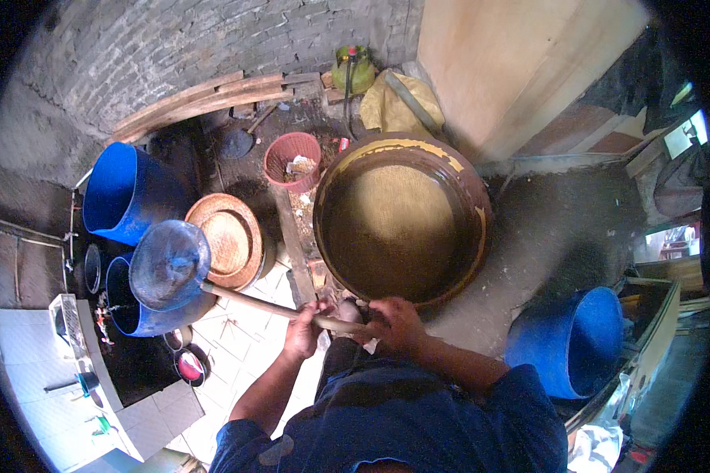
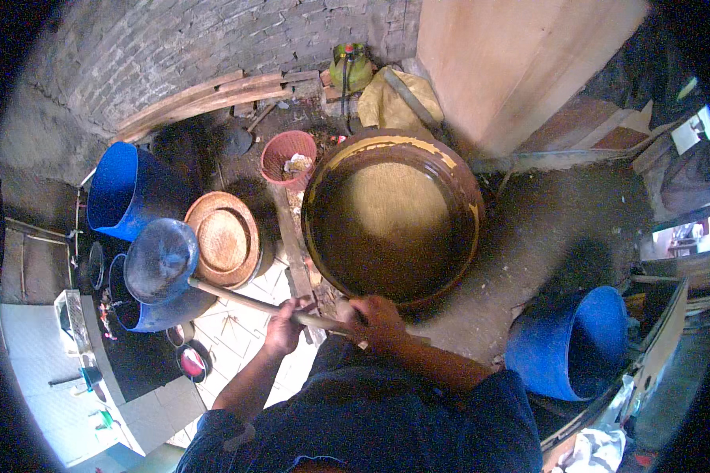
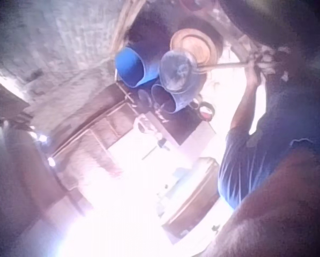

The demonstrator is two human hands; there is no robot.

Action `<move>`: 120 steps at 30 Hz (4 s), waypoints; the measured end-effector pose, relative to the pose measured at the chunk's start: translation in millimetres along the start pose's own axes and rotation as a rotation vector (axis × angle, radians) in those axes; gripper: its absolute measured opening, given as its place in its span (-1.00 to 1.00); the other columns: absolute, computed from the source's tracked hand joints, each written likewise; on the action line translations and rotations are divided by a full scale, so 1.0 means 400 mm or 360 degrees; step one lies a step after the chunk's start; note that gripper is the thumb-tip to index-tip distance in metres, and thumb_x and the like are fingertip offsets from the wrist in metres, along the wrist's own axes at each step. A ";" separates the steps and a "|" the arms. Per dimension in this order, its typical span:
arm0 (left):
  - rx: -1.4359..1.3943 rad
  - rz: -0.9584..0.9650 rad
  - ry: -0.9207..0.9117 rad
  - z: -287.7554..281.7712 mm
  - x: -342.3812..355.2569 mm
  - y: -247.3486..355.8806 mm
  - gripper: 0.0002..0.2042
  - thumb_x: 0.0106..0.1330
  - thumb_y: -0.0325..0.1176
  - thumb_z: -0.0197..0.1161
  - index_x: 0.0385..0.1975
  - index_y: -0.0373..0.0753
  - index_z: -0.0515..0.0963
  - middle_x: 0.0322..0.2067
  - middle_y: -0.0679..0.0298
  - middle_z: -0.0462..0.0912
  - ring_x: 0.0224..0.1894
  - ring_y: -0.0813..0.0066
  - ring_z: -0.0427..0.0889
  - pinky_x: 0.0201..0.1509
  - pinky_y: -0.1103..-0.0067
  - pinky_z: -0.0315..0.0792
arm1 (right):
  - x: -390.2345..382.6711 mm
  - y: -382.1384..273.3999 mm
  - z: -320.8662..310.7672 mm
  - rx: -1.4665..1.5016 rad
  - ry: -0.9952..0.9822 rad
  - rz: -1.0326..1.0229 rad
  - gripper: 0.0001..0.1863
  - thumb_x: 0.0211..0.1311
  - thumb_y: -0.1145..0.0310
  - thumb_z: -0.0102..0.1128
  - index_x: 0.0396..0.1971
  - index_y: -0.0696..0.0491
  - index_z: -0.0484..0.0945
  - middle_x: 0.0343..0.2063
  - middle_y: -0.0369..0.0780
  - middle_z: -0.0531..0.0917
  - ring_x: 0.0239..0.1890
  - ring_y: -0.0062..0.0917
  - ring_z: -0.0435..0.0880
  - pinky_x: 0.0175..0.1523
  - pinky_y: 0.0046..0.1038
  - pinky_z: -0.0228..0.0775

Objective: The person stirs a large pot of liquid with a long-handled ladle, occasionally scooping liquid into a basket. The person then covers the pot with a sack and moves a blue barrel.

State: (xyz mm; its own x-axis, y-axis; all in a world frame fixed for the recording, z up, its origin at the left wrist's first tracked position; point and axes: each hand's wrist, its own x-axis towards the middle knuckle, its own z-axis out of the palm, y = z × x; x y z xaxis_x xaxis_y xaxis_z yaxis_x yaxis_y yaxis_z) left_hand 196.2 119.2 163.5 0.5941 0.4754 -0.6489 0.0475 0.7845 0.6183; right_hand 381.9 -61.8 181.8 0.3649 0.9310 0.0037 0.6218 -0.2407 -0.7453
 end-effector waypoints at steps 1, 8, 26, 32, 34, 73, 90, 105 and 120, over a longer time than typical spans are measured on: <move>0.0014 0.0042 -0.0004 -0.035 -0.004 0.007 -0.61 0.37 -0.03 0.08 -0.13 -0.28 0.44 0.09 0.06 0.44 0.17 0.01 0.39 0.18 0.10 0.30 | 0.007 0.014 -0.003 0.0048 0.0089 0.0149 -0.55 0.18 0.12 0.19 -0.05 0.11 0.46 -0.14 -0.03 0.55 -0.08 -0.07 0.51 0.08 -0.12 0.32; -0.0241 0.0279 0.0363 -0.285 -0.031 0.010 -0.61 0.39 -0.05 0.04 -0.10 -0.29 0.44 0.02 0.11 0.48 0.13 0.01 0.43 0.12 0.13 0.37 | 0.059 0.307 -0.010 0.0072 0.0606 0.0893 -0.49 0.28 0.07 0.10 0.01 0.21 0.44 -0.01 0.03 0.51 0.05 -0.11 0.48 0.16 -0.18 0.28; -0.0351 0.0213 0.1110 -0.402 -0.115 -0.244 -0.62 0.36 0.05 -0.06 -0.13 -0.11 0.49 -0.01 0.26 0.53 0.07 0.17 0.45 0.13 0.21 0.28 | 0.243 1.142 0.271 0.1209 0.0620 0.2298 -0.09 0.25 -0.33 -0.16 0.42 -0.07 -0.11 0.42 -0.16 -0.02 0.42 -0.17 -0.01 0.35 0.14 -0.15; -0.0318 0.0185 0.1257 -0.436 -0.059 -0.318 -0.58 0.31 0.14 -0.01 -0.15 -0.07 0.51 -0.02 0.28 0.53 0.09 0.20 0.43 0.16 0.23 0.24 | 0.408 1.313 0.280 0.1195 0.0886 0.2310 -0.06 0.18 -0.32 -0.03 0.38 0.03 -0.02 0.38 -0.12 0.07 0.38 -0.19 0.08 0.35 0.00 -0.07; -0.0328 0.0178 0.1306 -0.445 -0.046 -0.330 -0.58 0.31 0.15 -0.02 -0.15 -0.07 0.51 -0.02 0.30 0.52 0.11 0.20 0.41 0.17 0.23 0.22 | 0.459 1.332 0.287 0.1042 0.1037 0.2110 -0.04 0.16 -0.31 0.01 0.35 0.09 0.03 0.36 -0.09 0.12 0.36 -0.19 0.13 0.36 -0.08 -0.03; -0.0388 0.0141 0.1382 -0.430 0.035 -0.342 -0.65 0.30 0.03 0.02 -0.13 -0.07 0.50 0.01 0.31 0.51 0.11 0.23 0.42 0.23 0.25 0.21 | 0.449 1.349 0.361 -0.0969 0.0542 0.0733 -0.27 0.10 -0.02 0.24 0.18 0.14 0.34 0.21 0.17 0.29 0.25 0.05 0.26 0.32 -0.01 0.08; -0.0416 0.0061 0.1504 -0.519 -0.006 -0.424 -0.51 0.32 0.09 -0.02 0.05 -0.17 0.37 0.09 0.19 0.41 0.16 0.14 0.38 0.22 0.19 0.23 | 0.951 1.336 0.426 -0.0178 0.0820 0.1258 -0.27 0.17 -0.01 0.17 0.23 0.13 0.25 0.11 0.09 0.39 0.09 -0.09 0.43 0.15 -0.14 0.31; -0.0445 0.0078 0.1433 -0.499 0.007 -0.403 -0.64 0.31 -0.04 0.01 -0.06 -0.13 0.44 0.00 0.25 0.49 0.11 0.18 0.44 0.20 0.24 0.27 | 0.744 1.062 0.868 -0.0517 -0.0058 0.0279 -0.31 0.20 0.02 0.13 0.23 0.13 0.27 0.09 0.06 0.42 0.07 -0.13 0.45 0.14 -0.18 0.33; -0.0507 0.0071 0.1413 -0.442 0.043 -0.358 -0.66 0.34 -0.04 -0.03 -0.09 -0.13 0.45 0.03 0.27 0.48 0.15 0.21 0.39 0.28 0.25 0.17 | 0.237 1.248 0.568 -0.0623 -0.0130 0.0896 -0.36 0.23 0.05 0.10 0.22 0.12 0.28 0.07 0.03 0.44 0.05 -0.16 0.46 0.12 -0.21 0.35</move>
State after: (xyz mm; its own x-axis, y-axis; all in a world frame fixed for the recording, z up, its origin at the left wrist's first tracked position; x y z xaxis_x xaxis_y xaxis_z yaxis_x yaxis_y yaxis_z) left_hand 57.7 85.3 -14.7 -0.2448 0.5340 -0.8092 -0.2601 0.7679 0.5854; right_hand 569.5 -31.4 -341.2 0.6618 0.6491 -0.3751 0.5629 -0.7607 -0.3231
